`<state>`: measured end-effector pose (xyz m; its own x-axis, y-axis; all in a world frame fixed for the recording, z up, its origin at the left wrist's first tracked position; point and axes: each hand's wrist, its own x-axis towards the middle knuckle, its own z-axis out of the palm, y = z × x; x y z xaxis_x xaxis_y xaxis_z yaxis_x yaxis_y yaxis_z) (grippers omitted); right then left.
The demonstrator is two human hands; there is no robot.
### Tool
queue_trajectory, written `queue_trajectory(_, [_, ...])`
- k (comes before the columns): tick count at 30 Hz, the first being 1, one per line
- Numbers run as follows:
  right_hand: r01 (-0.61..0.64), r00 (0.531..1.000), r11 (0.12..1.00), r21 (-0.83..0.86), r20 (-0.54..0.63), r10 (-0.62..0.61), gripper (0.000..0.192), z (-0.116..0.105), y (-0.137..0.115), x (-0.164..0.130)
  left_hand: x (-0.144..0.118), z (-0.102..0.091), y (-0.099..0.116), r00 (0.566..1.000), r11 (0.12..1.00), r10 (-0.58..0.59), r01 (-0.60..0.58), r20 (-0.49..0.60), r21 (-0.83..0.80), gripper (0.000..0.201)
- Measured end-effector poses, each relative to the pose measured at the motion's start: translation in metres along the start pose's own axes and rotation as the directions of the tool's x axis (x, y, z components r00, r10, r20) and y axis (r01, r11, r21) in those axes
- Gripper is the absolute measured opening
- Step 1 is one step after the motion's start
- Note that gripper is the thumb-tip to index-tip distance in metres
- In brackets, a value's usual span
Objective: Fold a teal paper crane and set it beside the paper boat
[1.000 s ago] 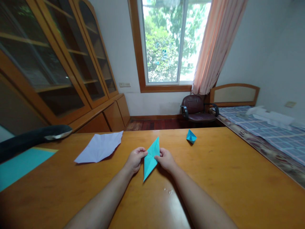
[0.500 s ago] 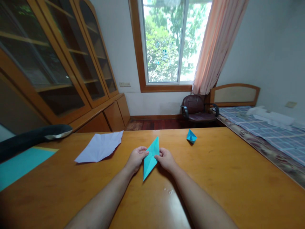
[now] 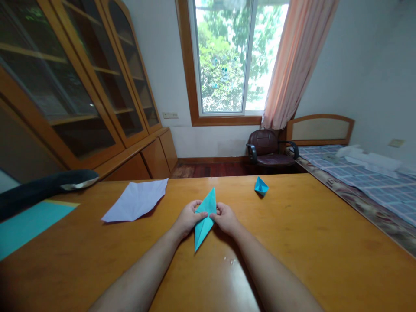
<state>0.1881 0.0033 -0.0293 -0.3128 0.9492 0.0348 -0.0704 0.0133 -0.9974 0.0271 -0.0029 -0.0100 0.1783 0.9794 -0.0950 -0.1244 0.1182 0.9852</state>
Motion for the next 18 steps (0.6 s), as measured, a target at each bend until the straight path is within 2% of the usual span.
queue_trajectory(8, [-0.072,0.997,0.997,-0.032,0.004,0.073,0.028,-0.0012,-0.0031,-0.0008,0.0002,-0.0005,0.0021,0.998,0.995,0.034,-0.029,-0.049,0.091,0.044])
queue_trajectory(14, [-0.089,0.996,0.991,-0.104,-0.038,0.085,0.024,-0.0081,-0.0033,0.0015,0.0020,-0.0027,0.0007,0.997,0.996,0.034,-0.028,-0.072,0.084,0.042])
queue_trajectory(18, [-0.115,0.993,0.985,-0.126,-0.013,0.114,0.024,-0.0096,-0.0074,0.0004,0.0014,-0.0027,0.0006,0.997,0.996,0.035,-0.029,-0.074,0.079,0.041])
